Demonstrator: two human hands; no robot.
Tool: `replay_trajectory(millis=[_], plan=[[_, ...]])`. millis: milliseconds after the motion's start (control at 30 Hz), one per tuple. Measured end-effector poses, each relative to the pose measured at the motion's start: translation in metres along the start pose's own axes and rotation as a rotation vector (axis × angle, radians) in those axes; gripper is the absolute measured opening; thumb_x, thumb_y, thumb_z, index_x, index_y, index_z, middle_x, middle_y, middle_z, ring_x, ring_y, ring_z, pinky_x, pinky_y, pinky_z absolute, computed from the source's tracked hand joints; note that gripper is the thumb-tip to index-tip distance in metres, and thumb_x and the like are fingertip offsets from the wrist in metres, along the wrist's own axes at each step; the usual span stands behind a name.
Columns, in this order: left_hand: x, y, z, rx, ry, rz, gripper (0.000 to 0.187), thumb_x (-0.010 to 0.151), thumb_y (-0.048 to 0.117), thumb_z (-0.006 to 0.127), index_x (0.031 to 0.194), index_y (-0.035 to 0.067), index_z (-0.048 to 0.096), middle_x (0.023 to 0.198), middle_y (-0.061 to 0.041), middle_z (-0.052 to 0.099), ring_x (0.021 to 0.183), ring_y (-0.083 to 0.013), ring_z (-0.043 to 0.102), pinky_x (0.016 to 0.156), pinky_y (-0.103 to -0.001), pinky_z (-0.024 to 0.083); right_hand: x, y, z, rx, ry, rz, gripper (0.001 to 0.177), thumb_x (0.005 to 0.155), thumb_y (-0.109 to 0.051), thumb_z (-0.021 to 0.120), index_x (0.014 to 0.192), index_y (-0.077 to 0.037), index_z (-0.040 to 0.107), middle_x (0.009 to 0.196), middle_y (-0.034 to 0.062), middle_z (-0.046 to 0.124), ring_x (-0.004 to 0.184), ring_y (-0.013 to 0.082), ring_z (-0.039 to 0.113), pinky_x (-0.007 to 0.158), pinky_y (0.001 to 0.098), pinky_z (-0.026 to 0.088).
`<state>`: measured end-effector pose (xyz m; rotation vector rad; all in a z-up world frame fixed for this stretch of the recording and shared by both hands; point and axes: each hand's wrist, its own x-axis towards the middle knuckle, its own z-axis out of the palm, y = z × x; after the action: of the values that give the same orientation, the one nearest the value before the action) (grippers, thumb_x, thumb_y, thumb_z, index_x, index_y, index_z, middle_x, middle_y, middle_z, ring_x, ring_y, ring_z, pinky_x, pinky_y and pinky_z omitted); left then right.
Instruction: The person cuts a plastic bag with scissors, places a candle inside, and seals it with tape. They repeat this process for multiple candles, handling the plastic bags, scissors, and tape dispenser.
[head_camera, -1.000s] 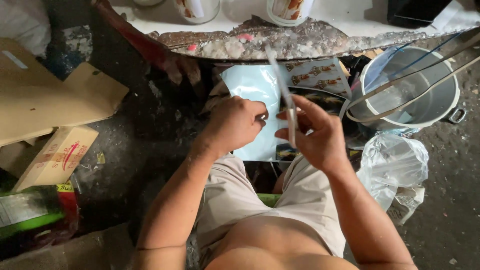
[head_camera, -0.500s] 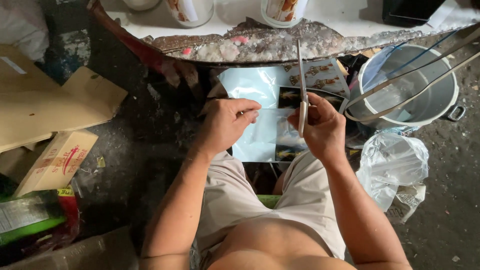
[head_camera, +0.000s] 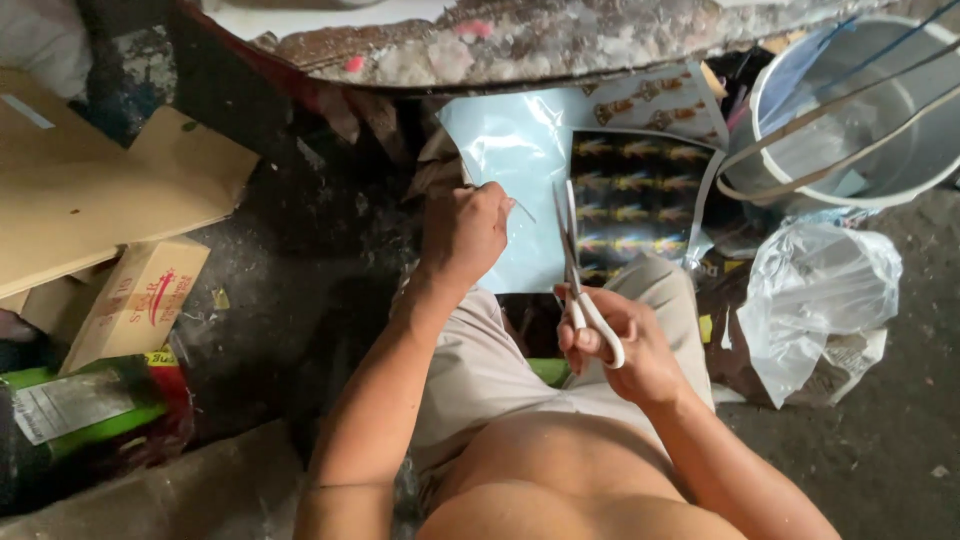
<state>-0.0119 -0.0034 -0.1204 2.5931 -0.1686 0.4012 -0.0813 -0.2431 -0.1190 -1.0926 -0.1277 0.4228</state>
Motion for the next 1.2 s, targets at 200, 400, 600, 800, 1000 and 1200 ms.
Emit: replay_trajectory(millis=[200, 400, 600, 800, 1000, 1200], plan=[[0.002, -0.015, 0.012, 0.053, -0.099, 0.090, 0.022, 0.091, 0.008, 0.057, 0.071, 0.002, 0.061, 0.055, -0.017, 0.061, 0.060, -0.0402, 0.068, 0.056, -0.047, 0.054, -0.004, 0.004, -0.003, 0.061, -0.048, 0.055, 0.037, 0.079, -0.015, 0.081, 0.098, 0.014, 0.067, 0.066, 0.0257, 0.064, 0.043, 0.0277, 0.065, 0.032, 0.0415, 0.055], [0.022, 0.002, -0.016, 0.123, -0.120, 0.150, 0.025, 0.093, 0.013, 0.062, 0.069, 0.005, 0.060, 0.054, -0.014, 0.062, 0.055, -0.0363, 0.067, 0.055, -0.046, 0.053, -0.003, -0.004, 0.004, 0.193, -0.081, 0.080, 0.039, 0.086, -0.023, 0.076, 0.099, 0.013, 0.066, 0.065, 0.0240, 0.063, 0.044, 0.0284, 0.065, 0.035, 0.0436, 0.055], [0.022, 0.006, -0.011, 0.190, -0.100, 0.147, 0.027, 0.094, 0.021, 0.063, 0.070, 0.011, 0.057, 0.055, -0.010, 0.061, 0.054, -0.0330, 0.067, 0.054, -0.043, 0.053, -0.004, 0.001, -0.001, 0.393, -0.210, 0.182, 0.066, 0.094, -0.043, 0.065, 0.125, 0.015, 0.058, 0.076, 0.0230, 0.067, 0.055, 0.0300, 0.070, 0.049, 0.0455, 0.059], [0.013, 0.013, 0.000, 0.162, -0.084, 0.141, 0.028, 0.095, 0.025, 0.064, 0.071, 0.012, 0.057, 0.057, -0.011, 0.061, 0.056, -0.0340, 0.068, 0.054, -0.044, 0.055, -0.006, 0.000, -0.004, 0.505, -0.287, 0.271, 0.079, 0.095, -0.053, 0.059, 0.135, 0.014, 0.053, 0.081, 0.0190, 0.068, 0.060, 0.0273, 0.071, 0.059, 0.0412, 0.061], [0.007, 0.028, 0.004, 0.138, -0.036, 0.230, 0.027, 0.095, 0.025, 0.064, 0.073, 0.012, 0.058, 0.056, -0.010, 0.061, 0.053, -0.0333, 0.068, 0.053, -0.042, 0.055, 0.002, 0.018, -0.024, 0.585, -0.242, 0.306, 0.078, 0.097, -0.057, 0.054, 0.138, 0.009, 0.053, 0.082, 0.0183, 0.066, 0.062, 0.0298, 0.072, 0.063, 0.0440, 0.061], [-0.008, 0.035, 0.025, 0.138, -0.034, 0.273, 0.026, 0.094, 0.023, 0.065, 0.072, 0.013, 0.057, 0.056, -0.009, 0.059, 0.050, -0.0322, 0.066, 0.050, -0.041, 0.054, 0.005, 0.025, -0.040, 0.615, -0.162, 0.325, 0.075, 0.098, -0.058, 0.053, 0.137, 0.005, 0.056, 0.085, 0.0164, 0.067, 0.066, 0.0280, 0.071, 0.064, 0.0448, 0.062]])
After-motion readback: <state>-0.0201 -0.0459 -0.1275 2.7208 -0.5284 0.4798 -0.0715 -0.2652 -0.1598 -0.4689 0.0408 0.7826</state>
